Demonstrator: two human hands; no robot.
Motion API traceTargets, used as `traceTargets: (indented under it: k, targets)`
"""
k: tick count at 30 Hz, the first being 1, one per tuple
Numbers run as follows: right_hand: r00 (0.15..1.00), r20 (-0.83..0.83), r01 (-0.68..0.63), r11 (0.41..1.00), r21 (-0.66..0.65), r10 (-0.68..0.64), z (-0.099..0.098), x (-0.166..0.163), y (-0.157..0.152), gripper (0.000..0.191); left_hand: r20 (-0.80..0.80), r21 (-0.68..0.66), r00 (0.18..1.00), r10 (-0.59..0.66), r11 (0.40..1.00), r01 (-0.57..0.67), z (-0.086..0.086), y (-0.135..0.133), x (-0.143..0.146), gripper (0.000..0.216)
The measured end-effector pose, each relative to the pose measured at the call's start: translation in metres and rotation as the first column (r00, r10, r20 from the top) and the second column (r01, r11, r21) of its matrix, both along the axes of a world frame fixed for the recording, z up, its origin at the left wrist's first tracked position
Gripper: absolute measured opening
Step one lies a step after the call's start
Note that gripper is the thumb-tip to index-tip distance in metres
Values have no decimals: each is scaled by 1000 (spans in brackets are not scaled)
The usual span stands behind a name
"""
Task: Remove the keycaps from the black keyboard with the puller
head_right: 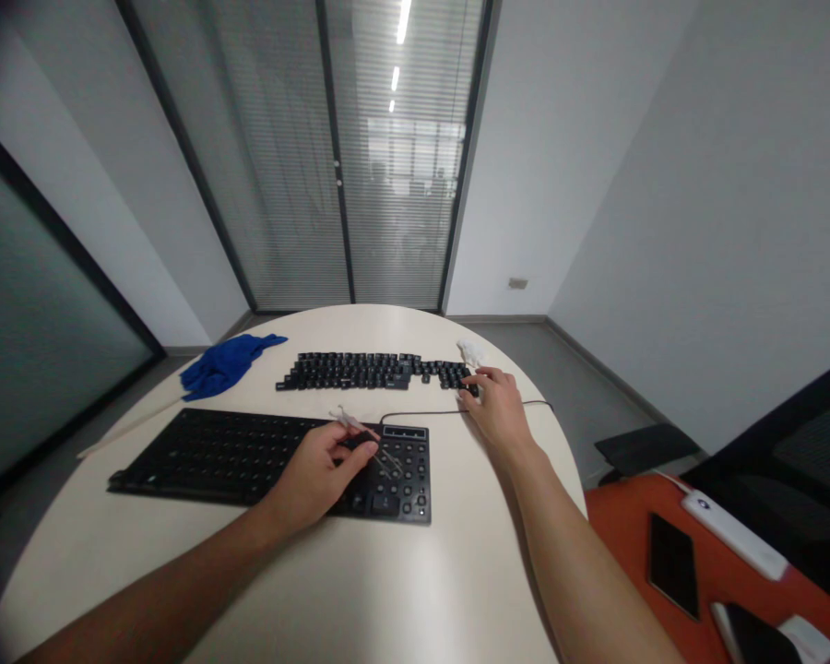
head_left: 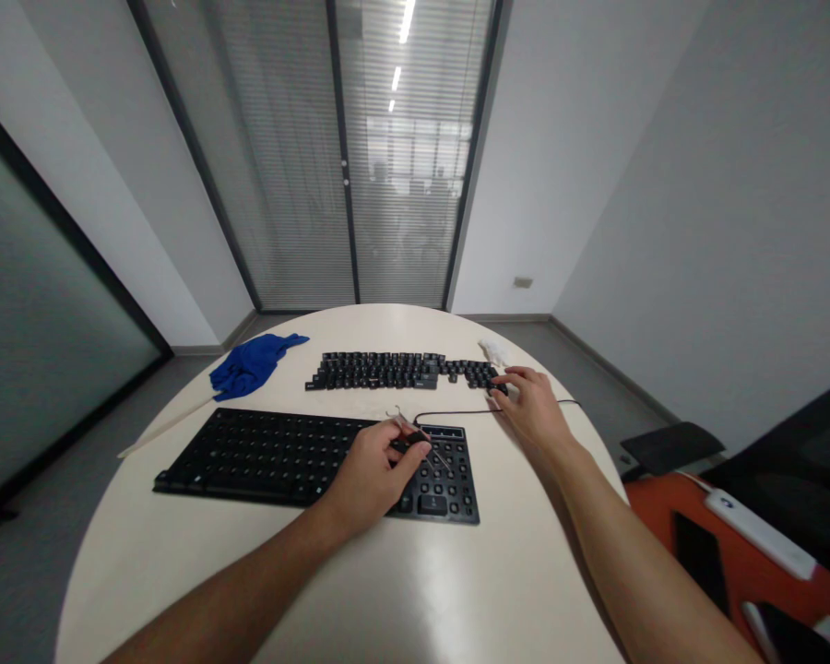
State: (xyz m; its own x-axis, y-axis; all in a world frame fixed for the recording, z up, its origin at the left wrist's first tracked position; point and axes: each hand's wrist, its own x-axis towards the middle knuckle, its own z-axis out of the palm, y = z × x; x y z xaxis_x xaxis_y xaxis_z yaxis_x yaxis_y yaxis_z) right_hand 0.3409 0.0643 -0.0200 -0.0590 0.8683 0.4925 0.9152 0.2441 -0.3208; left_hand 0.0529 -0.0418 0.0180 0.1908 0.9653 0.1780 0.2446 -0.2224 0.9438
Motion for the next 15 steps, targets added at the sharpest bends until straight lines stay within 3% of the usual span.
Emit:
traceTargets:
  k: [3, 6, 9, 15]
  targets:
    - [995, -59, -73, 995, 68, 77, 7, -13, -7, 22, -229, 81, 969, -89, 991, 110, 10, 0, -9, 18]
    - [966, -80, -236, 967, 100, 244, 15, -29, -17, 20, -373, 100, 919, -131, 979, 180, 14, -1, -12, 16]
    - [906, -61, -412, 905, 102, 419, 21, -44, -28, 17, -368, 102, 916, -162, 972, 213, 16, -1, -14, 15]
    - [792, -31, -610, 792, 5, 610, 26, -65, -42, 14, -325, 2, 848, -420, 896, 444, 26, 5, -25, 17]
